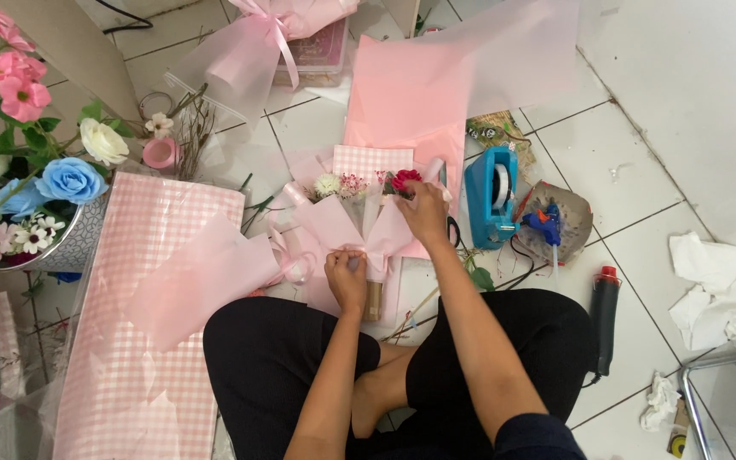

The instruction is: The person sits on the floor and wraps a small bouquet of artificial flowers with pink and checkered paper. They tie a pink ribbon around the base of the bouquet and adjust the wrapping to secure it.

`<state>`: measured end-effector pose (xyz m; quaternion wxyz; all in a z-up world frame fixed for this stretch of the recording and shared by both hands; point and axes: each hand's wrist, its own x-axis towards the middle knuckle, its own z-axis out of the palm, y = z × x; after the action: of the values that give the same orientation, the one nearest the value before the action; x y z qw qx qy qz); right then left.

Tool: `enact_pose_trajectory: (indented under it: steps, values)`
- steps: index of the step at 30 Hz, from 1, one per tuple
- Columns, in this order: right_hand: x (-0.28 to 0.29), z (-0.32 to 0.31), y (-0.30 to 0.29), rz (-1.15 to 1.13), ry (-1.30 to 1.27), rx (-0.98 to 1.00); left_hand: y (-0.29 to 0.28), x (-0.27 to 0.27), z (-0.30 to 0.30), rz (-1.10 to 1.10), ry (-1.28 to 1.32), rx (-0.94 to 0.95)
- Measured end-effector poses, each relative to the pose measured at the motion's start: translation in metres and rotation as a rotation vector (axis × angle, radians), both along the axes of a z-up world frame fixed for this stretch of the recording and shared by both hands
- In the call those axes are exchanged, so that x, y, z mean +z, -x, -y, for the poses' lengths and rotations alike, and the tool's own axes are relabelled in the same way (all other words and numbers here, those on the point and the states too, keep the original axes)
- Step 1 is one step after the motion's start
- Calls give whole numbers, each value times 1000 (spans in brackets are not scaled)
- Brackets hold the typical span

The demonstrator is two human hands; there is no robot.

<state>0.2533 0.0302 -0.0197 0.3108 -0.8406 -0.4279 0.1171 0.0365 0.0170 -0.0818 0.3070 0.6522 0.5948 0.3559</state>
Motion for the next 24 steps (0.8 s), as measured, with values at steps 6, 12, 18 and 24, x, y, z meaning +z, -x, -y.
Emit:
enact_pose_trajectory:
  steps: [6,12,18,24]
  values:
    - [63,56,30,-259,-252,345,2,3,1,47,34,13]
    - [28,82,21,-553,-218,16,2,8,2,21,25,-16]
    - [21,85,27,-942,-114,31,3,8,3,6,23,-15]
    - [-25,76,31,-1033,-155,30,3,13,1,1,53,-22]
